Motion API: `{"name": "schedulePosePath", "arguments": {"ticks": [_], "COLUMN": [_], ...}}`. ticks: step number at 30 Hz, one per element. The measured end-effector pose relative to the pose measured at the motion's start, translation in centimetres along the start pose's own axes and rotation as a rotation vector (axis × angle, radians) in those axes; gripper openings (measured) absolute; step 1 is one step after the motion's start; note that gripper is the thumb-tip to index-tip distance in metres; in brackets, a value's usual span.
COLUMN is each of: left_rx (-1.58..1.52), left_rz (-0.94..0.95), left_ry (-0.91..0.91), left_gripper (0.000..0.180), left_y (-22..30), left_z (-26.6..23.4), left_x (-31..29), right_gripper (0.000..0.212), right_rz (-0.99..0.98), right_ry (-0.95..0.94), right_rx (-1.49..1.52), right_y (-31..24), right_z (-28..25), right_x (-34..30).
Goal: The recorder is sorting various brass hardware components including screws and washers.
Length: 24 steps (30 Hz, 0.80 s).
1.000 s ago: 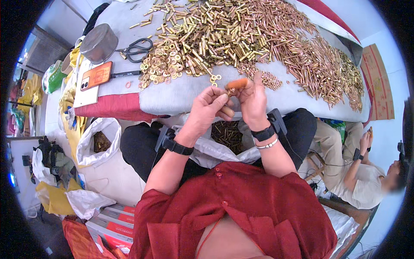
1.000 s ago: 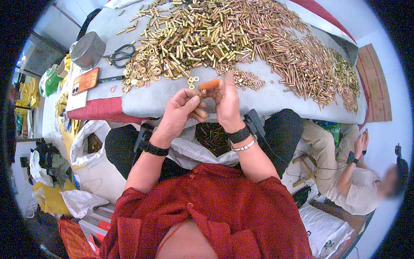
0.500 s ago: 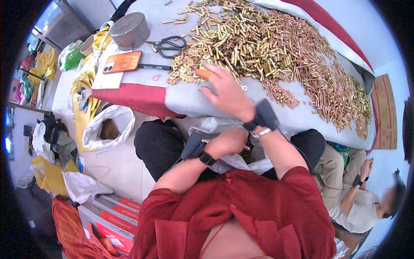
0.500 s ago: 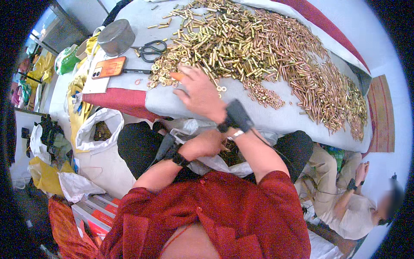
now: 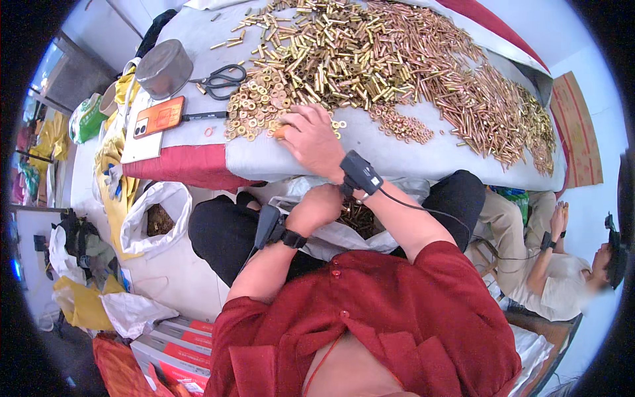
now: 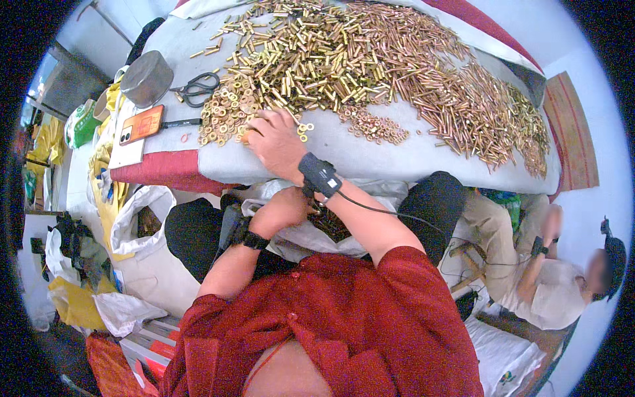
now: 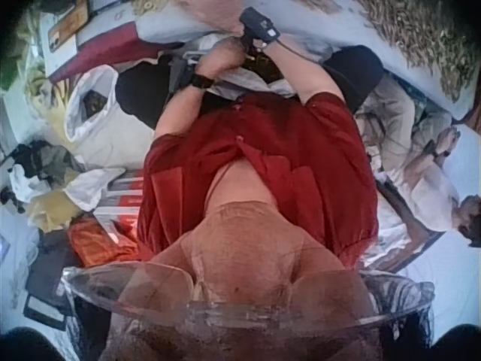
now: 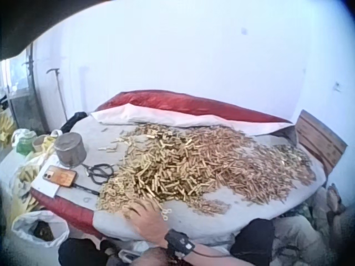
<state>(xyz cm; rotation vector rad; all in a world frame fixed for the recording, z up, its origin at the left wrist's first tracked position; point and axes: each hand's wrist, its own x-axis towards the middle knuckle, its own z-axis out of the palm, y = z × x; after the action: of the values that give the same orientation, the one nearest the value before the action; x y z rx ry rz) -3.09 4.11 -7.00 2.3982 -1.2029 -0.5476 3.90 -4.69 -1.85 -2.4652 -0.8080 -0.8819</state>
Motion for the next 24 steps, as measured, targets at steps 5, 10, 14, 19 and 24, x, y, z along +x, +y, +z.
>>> {"name": "schedulePosePath", "arguments": {"ticks": [5, 10, 14, 19, 24], "left_rx": [-0.052, -0.067, -0.038, -0.008, 0.071], "left_rz": [-0.091, -0.123, -0.113, -0.144, -0.223], "left_ry": [-0.070, -0.123, -0.067, -0.069, -0.346], "left_gripper": [0.020, 0.021, 0.015, 0.015, 0.025], "left_y": [0.6, 0.3, 0.6, 0.9, 1.6], "left_z": [-1.1, -0.9, -1.4, -0.7, 0.7], "left_x": [0.4, 0.7, 0.6, 0.9, 0.1], "right_gripper": [0.019, 0.030, 0.036, 0.041, 0.044], "right_rz": [0.147, 0.322, 0.515, 0.401, 0.327], "right_ry": [-0.055, -0.014, 0.041, -0.034, -0.067], "right_rx": [-0.051, -0.057, -0.116, -0.182, 0.055], "right_y": [1.9, 3.5, 4.2, 1.0, 1.4], "right_z": [-3.7, -6.5, -7.1, -6.5, -5.2], "right_x": [-3.4, -5.0, -6.1, -6.6, -5.1]}}
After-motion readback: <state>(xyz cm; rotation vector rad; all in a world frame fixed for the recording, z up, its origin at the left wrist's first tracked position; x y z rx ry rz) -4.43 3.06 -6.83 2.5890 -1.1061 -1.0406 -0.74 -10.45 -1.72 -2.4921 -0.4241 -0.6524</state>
